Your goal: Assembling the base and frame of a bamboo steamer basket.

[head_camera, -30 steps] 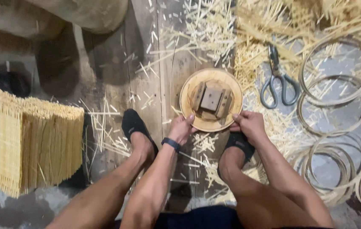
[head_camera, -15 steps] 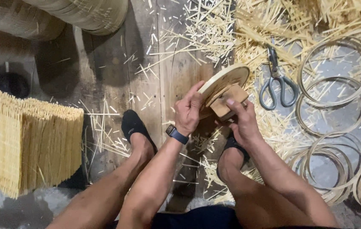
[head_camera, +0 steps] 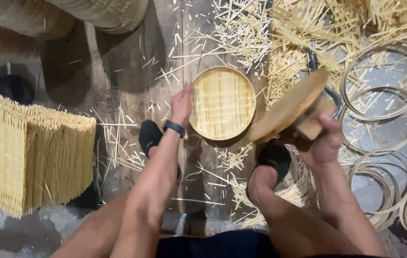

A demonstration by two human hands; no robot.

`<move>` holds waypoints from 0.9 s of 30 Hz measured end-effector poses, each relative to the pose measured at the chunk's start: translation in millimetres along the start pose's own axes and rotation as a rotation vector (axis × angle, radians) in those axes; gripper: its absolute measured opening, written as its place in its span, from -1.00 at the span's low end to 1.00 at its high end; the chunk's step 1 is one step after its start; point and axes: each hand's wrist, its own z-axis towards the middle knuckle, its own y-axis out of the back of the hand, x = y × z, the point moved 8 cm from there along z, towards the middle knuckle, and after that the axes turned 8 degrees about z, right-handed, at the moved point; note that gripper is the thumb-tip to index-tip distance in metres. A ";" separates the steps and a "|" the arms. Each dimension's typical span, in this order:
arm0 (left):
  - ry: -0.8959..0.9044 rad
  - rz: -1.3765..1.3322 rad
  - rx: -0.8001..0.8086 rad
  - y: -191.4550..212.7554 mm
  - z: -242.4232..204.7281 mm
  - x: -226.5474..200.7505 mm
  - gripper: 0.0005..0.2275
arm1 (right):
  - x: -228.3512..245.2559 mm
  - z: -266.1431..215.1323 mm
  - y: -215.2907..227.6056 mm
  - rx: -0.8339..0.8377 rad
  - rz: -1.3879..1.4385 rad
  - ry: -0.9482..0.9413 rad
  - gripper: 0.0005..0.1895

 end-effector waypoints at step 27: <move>-1.479 1.015 -0.583 156.6 -81.9 -384.4 -0.86 | -26.0 -9.1 48.8 -0.125 0.010 -0.054 -0.29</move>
